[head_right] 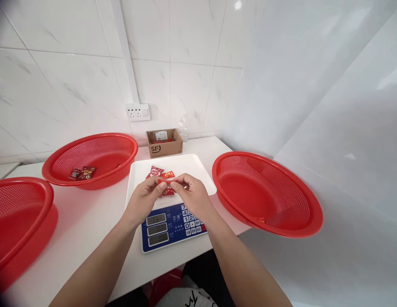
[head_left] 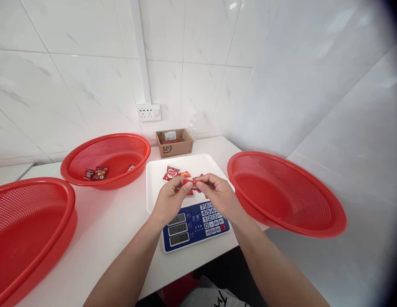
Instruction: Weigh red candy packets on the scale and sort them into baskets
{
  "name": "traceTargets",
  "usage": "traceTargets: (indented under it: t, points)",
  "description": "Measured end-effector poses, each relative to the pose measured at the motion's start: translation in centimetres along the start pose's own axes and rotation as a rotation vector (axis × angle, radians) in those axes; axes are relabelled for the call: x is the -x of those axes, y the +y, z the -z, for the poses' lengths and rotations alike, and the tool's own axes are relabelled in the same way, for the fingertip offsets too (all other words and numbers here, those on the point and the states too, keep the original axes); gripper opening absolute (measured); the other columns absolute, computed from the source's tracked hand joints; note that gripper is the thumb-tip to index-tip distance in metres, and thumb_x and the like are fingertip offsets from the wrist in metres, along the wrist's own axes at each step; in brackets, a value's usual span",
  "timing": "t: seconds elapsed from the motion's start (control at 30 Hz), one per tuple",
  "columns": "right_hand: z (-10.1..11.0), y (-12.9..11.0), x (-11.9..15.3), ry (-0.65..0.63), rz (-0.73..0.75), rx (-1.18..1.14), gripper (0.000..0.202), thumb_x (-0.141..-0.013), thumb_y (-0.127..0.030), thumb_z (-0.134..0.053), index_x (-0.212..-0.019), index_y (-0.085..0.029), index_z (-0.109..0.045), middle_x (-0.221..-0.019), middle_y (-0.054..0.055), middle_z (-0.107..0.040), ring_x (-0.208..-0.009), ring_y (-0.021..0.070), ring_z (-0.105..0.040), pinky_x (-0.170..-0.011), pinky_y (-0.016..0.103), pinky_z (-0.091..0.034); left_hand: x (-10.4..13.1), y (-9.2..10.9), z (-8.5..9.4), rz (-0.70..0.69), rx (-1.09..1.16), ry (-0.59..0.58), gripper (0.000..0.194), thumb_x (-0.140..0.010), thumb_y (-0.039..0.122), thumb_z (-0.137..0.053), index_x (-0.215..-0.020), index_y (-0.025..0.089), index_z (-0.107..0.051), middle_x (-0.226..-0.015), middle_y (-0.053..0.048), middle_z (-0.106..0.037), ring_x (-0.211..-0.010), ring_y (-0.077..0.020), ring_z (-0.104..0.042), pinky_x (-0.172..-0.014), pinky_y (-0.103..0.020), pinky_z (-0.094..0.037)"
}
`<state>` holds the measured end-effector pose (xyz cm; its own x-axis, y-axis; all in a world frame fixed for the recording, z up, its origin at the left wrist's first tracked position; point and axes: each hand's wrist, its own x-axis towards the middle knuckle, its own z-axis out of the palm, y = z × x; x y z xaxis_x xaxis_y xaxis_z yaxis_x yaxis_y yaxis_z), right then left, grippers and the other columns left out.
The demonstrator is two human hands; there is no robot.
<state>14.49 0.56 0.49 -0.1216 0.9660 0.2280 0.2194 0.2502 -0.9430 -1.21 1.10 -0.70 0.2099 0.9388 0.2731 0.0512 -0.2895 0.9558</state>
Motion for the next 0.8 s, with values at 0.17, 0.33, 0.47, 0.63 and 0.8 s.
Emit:
traceTargets:
  t: [0.17,0.33,0.47,0.63,0.8]
  points:
    - [0.08,0.27,0.06,-0.004,-0.008,-0.019,0.02,-0.083,-0.037,-0.053,-0.08,-0.02,-0.062,-0.067,-0.001,-0.055,-0.056,0.0113,-0.045,-0.054,0.027,-0.039,-0.13,-0.22,0.06,0.013,0.002,-0.009,0.025,-0.086,0.04,-0.051,-0.075,0.018,-0.056,-0.066,0.002,-0.054,-0.063,-0.0121,-0.047,-0.061,-0.024,-0.039]
    - [-0.07,0.68,0.02,-0.021,-0.015,-0.055,0.022,-0.083,-0.038,-0.052,-0.081,-0.02,-0.063,-0.068,-0.001,-0.056,-0.058,0.0117,-0.048,-0.054,0.026,-0.041,-0.24,-0.41,0.25,0.059,0.039,-0.01,0.029,-0.085,0.044,-0.051,-0.071,0.018,-0.052,-0.064,0.002,-0.054,-0.062,-0.0123,-0.048,-0.061,-0.024,-0.039]
    - [-0.15,0.88,0.02,-0.02,-0.032,-0.064,0.022,-0.082,-0.04,-0.053,-0.077,-0.02,-0.061,-0.067,-0.001,-0.056,-0.058,0.0117,-0.048,-0.054,0.026,-0.042,-0.31,-0.38,0.36,0.102,0.03,-0.052,0.029,-0.085,0.047,-0.05,-0.08,0.019,-0.056,-0.07,0.0,-0.057,-0.068,-0.0143,-0.052,-0.063,-0.026,-0.042]
    - [-0.24,0.8,0.08,-0.048,-0.067,-0.078,0.022,-0.082,-0.04,-0.054,-0.076,-0.02,-0.06,-0.066,-0.002,-0.055,-0.056,0.0112,-0.048,-0.053,0.025,-0.041,-0.33,-0.81,0.35,0.059,-0.016,-0.019,0.028,-0.086,0.044,-0.049,-0.079,0.018,-0.057,-0.068,0.001,-0.053,-0.065,-0.0136,-0.05,-0.063,-0.027,-0.04]
    - [-0.37,1.01,-0.02,-0.018,-0.064,-0.059,0.023,-0.082,-0.041,-0.053,-0.078,-0.02,-0.061,-0.065,-0.002,-0.055,-0.056,0.0113,-0.047,-0.052,0.026,-0.041,-0.34,-0.65,0.14,0.08,0.001,-0.02,0.03,-0.085,0.047,-0.05,-0.074,0.019,-0.053,-0.067,0.001,-0.052,-0.064,-0.0136,-0.049,-0.062,-0.026,-0.041]
